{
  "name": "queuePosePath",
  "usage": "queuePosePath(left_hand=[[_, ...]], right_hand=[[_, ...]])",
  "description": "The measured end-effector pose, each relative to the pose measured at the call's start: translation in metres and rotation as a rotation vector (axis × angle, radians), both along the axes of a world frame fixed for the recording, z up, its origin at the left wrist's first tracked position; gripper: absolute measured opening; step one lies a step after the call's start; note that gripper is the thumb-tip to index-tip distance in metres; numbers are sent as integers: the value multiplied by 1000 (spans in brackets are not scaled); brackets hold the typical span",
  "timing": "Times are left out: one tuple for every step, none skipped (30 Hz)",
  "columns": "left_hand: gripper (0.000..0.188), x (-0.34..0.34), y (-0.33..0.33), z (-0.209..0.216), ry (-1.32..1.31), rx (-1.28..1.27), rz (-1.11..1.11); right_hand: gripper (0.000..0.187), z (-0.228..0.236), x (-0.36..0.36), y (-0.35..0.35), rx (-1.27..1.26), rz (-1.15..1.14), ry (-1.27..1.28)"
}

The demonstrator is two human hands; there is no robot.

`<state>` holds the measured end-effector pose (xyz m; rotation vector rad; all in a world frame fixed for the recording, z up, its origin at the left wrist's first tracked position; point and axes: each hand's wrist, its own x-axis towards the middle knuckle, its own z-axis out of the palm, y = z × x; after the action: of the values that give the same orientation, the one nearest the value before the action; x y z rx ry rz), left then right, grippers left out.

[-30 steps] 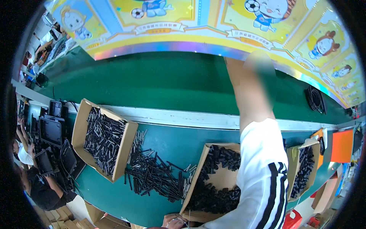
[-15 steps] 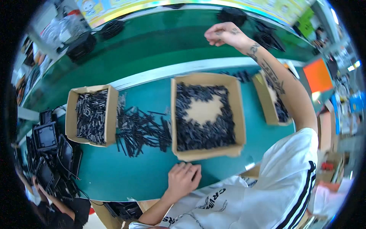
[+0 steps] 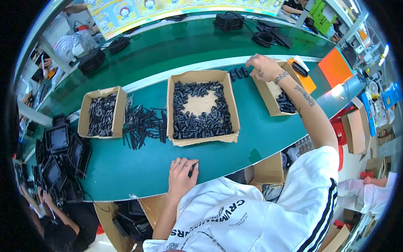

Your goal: Assembling black protective plastic cases by inserting hinges and pins on a production line.

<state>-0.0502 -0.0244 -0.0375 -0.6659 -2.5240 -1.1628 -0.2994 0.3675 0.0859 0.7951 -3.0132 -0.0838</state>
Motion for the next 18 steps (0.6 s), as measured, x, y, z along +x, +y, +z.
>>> queuePosePath(left_hand=[[13, 4, -1, 0, -5, 1, 15], [13, 8, -2, -1, -14, -7, 44], [14, 13, -2, -1, -10, -3, 58], [14, 17, -3, -2, -3, -3, 66], [14, 20, -5, -2, -7, -13, 86], [15, 23, -5, -2, -45, -7, 84], [16, 24, -6, -1, -81, 1, 78], [16, 25, -8, -1, -80, -6, 91], [18, 24, -9, 0, -130, 134, 98], [20, 23, -10, 2, -185, 278, 95], [20, 18, -13, 4, -168, 268, 115], [22, 12, -17, 6, -126, 259, 210], [24, 5, -23, 9, -77, 261, 294], [21, -7, -30, 12, -46, 216, 328], [20, -23, -36, 15, 12, 178, 354], [20, -38, -40, 17, 64, 146, 381], [19, -54, -43, 20, 97, 160, 379], [18, -72, -45, 22, 117, 189, 380]], right_hand=[[26, -5, -1, -2, -22, 4, 6], [26, -9, -2, -5, -42, 47, 15], [26, -11, -1, -10, -68, 30, -22], [25, -14, 4, -15, -99, 9, -48], [24, -15, 9, -21, -131, 21, -64], [24, -17, 16, -28, -139, 39, -71], [24, -16, 26, -35, -190, 7, -84], [23, -14, 37, -41, -239, -27, -93], [22, -11, 47, -49, -285, -6, -68], [22, -8, 57, -57, -320, -14, -61], [19, -3, 65, -66, -382, -5, -29], [19, 2, 73, -76, -397, 36, -11], [19, 7, 80, -87, -494, 71, 8], [19, 12, 84, -100, -587, 109, 36], [18, 14, 85, -115, -647, 173, -15], [18, 15, 85, -132, -703, 238, -65], [15, 12, 82, -152, -719, 357, -116], [13, 6, 76, -173, -724, 463, -187]])
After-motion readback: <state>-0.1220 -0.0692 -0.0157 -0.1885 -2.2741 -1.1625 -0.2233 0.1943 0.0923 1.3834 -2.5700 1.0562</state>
